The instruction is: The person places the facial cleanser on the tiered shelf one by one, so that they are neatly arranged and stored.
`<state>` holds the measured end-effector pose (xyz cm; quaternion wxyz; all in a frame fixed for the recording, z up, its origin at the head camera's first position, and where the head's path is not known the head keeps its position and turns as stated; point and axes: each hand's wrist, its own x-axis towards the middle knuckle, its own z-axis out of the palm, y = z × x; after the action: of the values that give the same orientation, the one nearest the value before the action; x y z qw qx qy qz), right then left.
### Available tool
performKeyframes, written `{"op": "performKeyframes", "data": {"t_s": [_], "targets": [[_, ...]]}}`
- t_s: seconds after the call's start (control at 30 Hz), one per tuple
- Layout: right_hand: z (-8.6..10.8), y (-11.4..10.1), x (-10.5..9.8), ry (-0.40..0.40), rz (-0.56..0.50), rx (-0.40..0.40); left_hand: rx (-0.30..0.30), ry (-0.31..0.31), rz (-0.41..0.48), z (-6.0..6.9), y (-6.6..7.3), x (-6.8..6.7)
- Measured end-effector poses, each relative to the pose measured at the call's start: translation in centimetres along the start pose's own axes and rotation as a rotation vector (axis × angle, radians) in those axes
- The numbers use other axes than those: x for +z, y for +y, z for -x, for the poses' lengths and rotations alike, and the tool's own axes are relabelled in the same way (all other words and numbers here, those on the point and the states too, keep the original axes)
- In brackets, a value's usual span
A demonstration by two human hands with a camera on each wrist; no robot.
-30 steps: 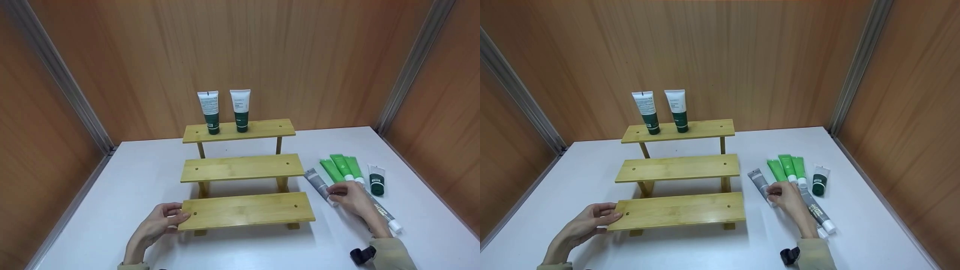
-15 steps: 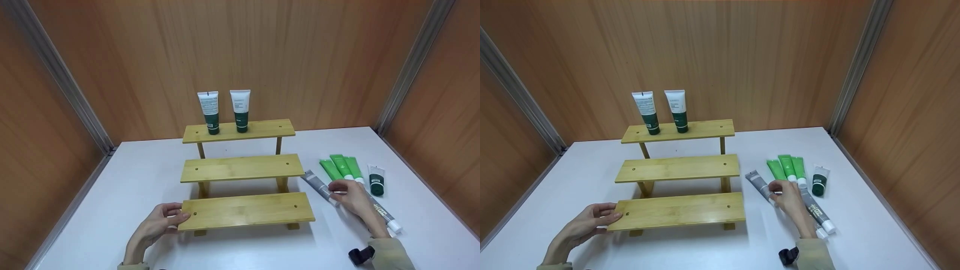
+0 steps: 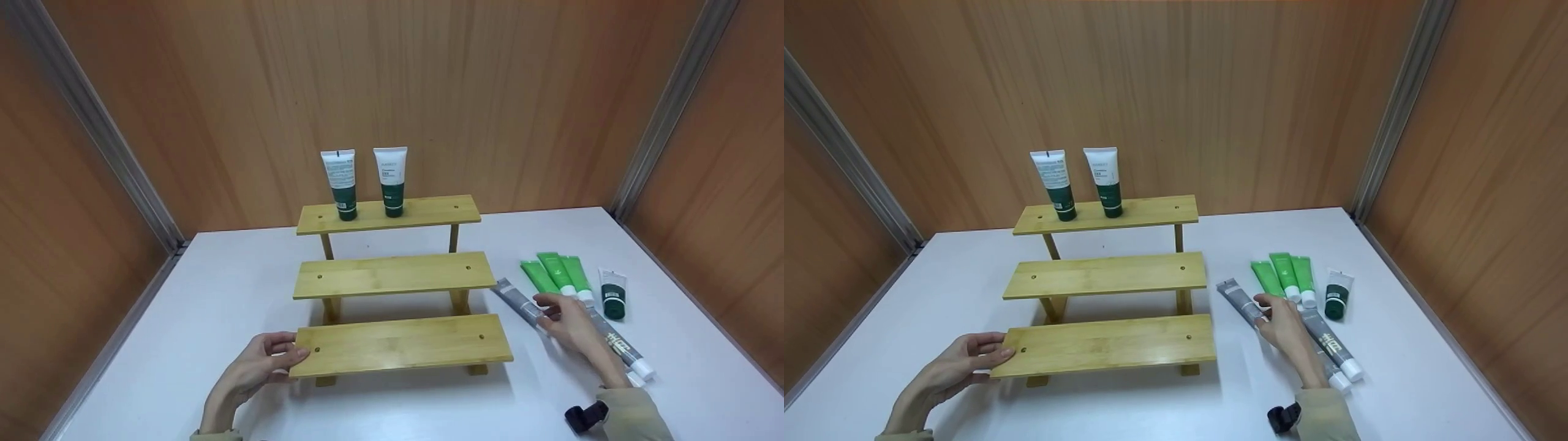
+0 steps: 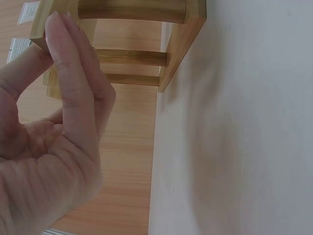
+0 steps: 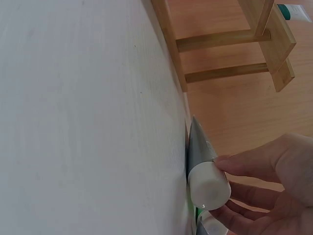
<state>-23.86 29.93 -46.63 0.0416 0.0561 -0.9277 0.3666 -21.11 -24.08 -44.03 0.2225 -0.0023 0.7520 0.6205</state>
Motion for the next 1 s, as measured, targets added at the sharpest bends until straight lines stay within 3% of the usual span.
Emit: {"op": "performKeyframes", "data": {"t_s": [0.17, 0.7, 1.0], "targets": [[-0.09, 0.00, 0.01, -0.034, 0.013, 0.007, 0.006, -0.002, 0.003, 0.00, 0.03, 0.03], [-0.03, -0.18, 0.00, -0.027, 0.012, 0.060, 0.023, -0.012, -0.003, 0.00, 0.02, 0.05], [-0.05, -0.28, 0.21, -0.026, 0.004, 0.110, -0.014, 0.027, -0.023, -0.33, -0.02, 0.17]]}}
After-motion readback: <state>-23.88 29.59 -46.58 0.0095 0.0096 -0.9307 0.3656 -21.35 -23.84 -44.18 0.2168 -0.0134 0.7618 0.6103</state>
